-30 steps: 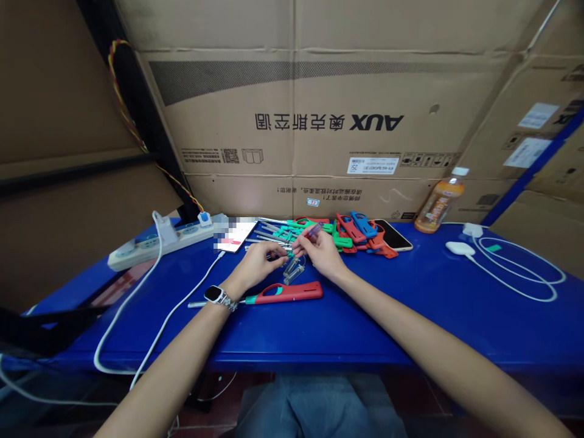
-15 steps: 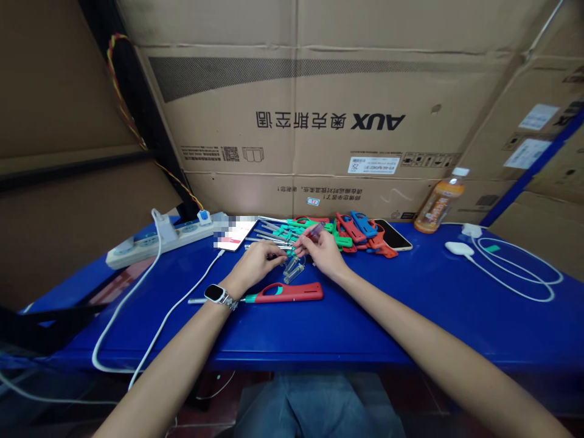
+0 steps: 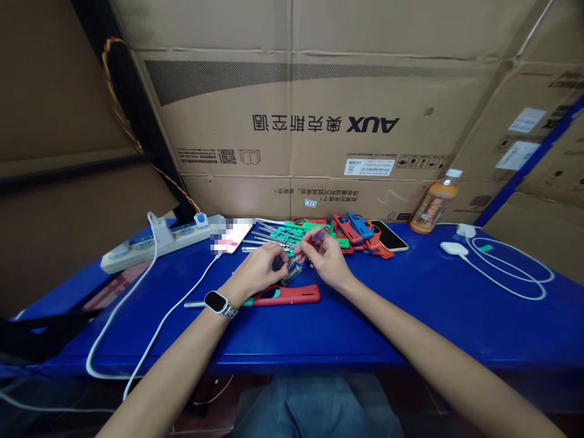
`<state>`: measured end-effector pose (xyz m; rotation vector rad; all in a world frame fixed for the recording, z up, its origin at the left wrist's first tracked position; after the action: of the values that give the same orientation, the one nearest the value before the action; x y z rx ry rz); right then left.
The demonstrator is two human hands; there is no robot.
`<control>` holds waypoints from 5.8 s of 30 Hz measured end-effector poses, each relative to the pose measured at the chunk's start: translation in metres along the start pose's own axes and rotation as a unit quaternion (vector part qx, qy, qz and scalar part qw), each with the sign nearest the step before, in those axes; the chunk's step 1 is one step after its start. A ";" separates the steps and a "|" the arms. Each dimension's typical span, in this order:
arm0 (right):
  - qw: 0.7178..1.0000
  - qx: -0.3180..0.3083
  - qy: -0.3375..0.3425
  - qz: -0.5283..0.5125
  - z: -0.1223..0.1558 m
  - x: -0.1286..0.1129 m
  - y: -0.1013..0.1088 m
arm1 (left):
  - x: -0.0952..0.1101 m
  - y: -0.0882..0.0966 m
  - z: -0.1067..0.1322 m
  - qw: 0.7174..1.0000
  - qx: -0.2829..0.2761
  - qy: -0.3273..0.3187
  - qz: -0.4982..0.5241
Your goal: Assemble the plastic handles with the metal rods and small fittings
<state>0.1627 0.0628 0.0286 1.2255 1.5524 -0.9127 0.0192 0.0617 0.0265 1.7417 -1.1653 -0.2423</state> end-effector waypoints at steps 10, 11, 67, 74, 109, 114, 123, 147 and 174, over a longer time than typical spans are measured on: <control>1.000 -0.001 0.020 0.023 0.004 0.000 0.004 | 0.002 -0.007 -0.001 0.996 0.008 -0.019 0.086; 1.000 -0.001 0.021 0.023 0.004 0.000 0.004 | 0.002 -0.007 -0.001 0.996 0.006 -0.018 0.088; 0.996 0.006 -0.034 0.077 0.014 0.004 0.023 | 0.035 -0.024 -0.003 0.989 -0.115 -0.068 -0.058; 0.996 0.006 -0.029 0.087 0.014 0.003 0.021 | 0.035 -0.024 -0.004 0.989 -0.119 -0.065 -0.061; 0.984 -0.055 -0.013 0.169 0.012 0.007 0.012 | 0.031 0.022 -0.046 0.966 0.188 0.042 0.173; 0.983 -0.037 0.006 0.181 0.014 -0.002 0.016 | 0.034 0.013 -0.056 0.954 0.161 0.008 0.252; 0.992 -0.052 -0.001 0.115 0.010 -0.022 0.018 | 0.038 0.019 -0.046 0.961 0.155 -0.020 0.226; 0.996 0.007 0.015 0.091 -0.002 -0.012 0.020 | 0.037 0.010 -0.050 0.915 0.266 0.011 0.302; 0.996 -0.076 -0.027 0.047 0.009 -0.027 0.024 | 0.045 0.016 -0.041 0.956 0.246 -0.047 0.150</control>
<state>0.1902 0.0517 0.0519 1.1470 1.4802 -0.7477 0.0582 0.0500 0.0747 1.9538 -1.6422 0.1682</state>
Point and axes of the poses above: each hand's wrist, its own z-axis away from the middle knuckle, its own y-axis out of the back of the hand, x = y × z, the point moved 6 cm from there along -z, towards the middle knuckle, and after that the axes turned 10 degrees about -y, right-handed, at the moved point
